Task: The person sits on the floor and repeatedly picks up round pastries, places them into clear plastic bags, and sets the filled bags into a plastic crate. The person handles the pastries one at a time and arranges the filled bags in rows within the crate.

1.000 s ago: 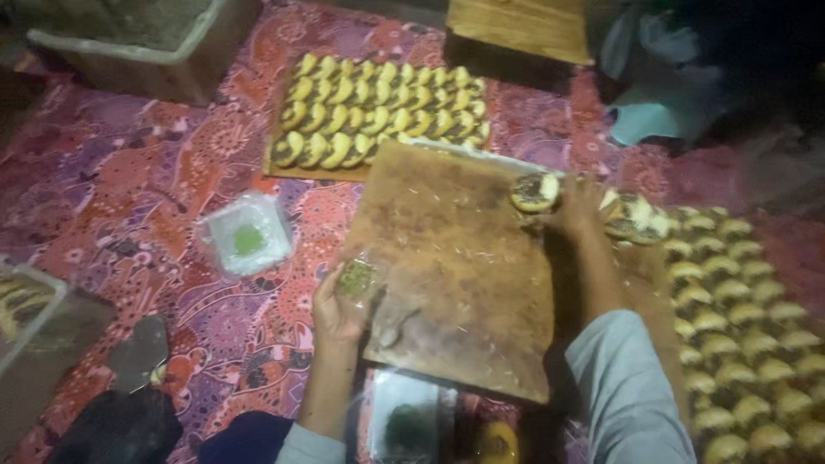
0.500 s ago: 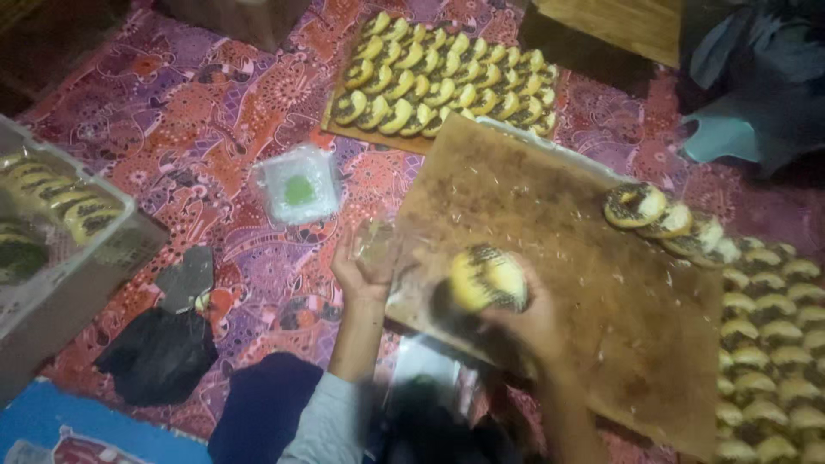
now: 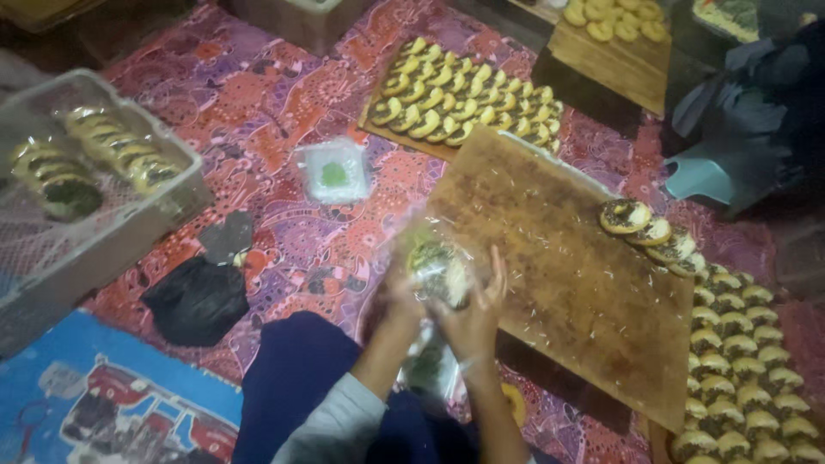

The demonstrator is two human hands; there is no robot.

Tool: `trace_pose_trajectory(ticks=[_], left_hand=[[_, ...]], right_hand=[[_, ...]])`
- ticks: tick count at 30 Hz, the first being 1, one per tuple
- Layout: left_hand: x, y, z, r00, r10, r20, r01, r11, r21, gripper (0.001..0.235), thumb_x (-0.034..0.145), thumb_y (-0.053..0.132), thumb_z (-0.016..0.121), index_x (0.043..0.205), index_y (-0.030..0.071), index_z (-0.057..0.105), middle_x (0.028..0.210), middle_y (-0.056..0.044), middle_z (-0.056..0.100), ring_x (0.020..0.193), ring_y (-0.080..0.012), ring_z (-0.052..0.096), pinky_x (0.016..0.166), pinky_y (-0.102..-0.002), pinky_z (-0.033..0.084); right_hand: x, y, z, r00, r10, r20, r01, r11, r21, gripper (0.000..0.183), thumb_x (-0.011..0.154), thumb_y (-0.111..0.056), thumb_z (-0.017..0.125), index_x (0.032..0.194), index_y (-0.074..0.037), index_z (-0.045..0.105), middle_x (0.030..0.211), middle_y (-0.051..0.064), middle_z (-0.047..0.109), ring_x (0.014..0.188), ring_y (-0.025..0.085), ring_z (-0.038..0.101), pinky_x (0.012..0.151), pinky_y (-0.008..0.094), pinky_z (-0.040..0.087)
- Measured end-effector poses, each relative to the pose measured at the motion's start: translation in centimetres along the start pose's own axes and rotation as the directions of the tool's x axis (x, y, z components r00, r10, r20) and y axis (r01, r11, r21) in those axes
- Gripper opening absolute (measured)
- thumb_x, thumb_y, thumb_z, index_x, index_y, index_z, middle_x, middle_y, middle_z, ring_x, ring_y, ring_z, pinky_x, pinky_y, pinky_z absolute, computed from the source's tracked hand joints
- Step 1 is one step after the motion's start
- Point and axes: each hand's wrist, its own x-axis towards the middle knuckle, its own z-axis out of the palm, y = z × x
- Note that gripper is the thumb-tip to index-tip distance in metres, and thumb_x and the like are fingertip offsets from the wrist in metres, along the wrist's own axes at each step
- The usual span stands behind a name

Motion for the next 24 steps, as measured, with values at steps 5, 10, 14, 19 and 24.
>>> trace_pose_trajectory(ticks=[5, 10, 14, 19, 24], left_hand=[[-7.7, 2.4, -0.1, 0.961, 0.190, 0.199, -0.272, 0.548, 0.791, 0.092, 0.092, 0.054, 0.064, 0.159, 0.007, 0.022, 0.160, -0.027, 0.035, 0.148, -0.0370, 0.034, 0.120, -0.056, 0.026], [-11.3, 9.9, -3.9, 0.701, -0.013, 0.713, -0.703, -0.184, 0.687, 0.072, 0.078, 0.046, 0.079, 0.136, 0.007, 0.060, 0.143, -0.021, 0.056, 0.142, -0.0420, 0.039, 0.117, -0.065, 0.007], [-14.8, 13.9, -4.4, 0.699, 0.115, 0.705, -0.636, -0.350, 0.688, 0.025, 0.093, 0.018, 0.078, 0.117, 0.017, 0.077, 0.125, -0.006, 0.074, 0.126, -0.0266, 0.068, 0.125, -0.061, 0.024], [-19.9, 16.5, -5.3, 0.918, 0.372, 0.136, -0.233, 0.228, 0.945, 0.015, 0.104, 0.006, 0.063, 0.110, -0.001, 0.075, 0.111, -0.015, 0.080, 0.105, -0.0224, 0.078, 0.109, -0.043, 0.058], [-21.4, 17.3, -8.4, 0.914, 0.338, -0.226, -0.061, 0.664, 0.745, 0.020, 0.105, 0.007, 0.060, 0.112, -0.010, 0.069, 0.105, -0.018, 0.076, 0.097, -0.0215, 0.074, 0.090, -0.033, 0.061]], right_hand=[[-1.1, 1.6, 1.3, 0.871, 0.388, 0.302, -0.485, 0.781, 0.395, 0.084, 0.076, -0.032, 0.087, 0.150, -0.011, 0.054, 0.139, 0.013, 0.067, 0.125, 0.025, 0.066, 0.110, 0.035, 0.052], [-4.2, 2.3, 1.1, 0.712, 0.041, 0.701, -0.646, 0.429, 0.632, 0.084, 0.081, -0.020, 0.080, 0.153, -0.010, 0.038, 0.149, 0.005, 0.051, 0.132, 0.016, 0.052, 0.106, 0.033, 0.047], [-6.2, -0.5, 1.4, 0.656, 0.030, 0.754, -0.592, 0.639, 0.490, 0.060, 0.090, -0.021, 0.074, 0.145, -0.004, 0.056, 0.136, 0.010, 0.065, 0.121, 0.018, 0.062, 0.102, 0.031, 0.049], [-7.6, -5.3, 1.6, 0.655, 0.028, 0.755, -0.281, 0.937, 0.208, 0.036, 0.081, -0.027, 0.082, 0.113, -0.012, 0.076, 0.085, 0.012, 0.077, 0.073, 0.022, 0.075, 0.069, 0.037, 0.058], [-9.1, -10.7, 1.8, 0.594, -0.271, 0.757, 0.026, 0.948, 0.318, 0.016, 0.100, -0.019, 0.067, 0.106, -0.014, 0.081, 0.090, 0.014, 0.076, 0.080, 0.032, 0.073, 0.073, 0.042, 0.057]])
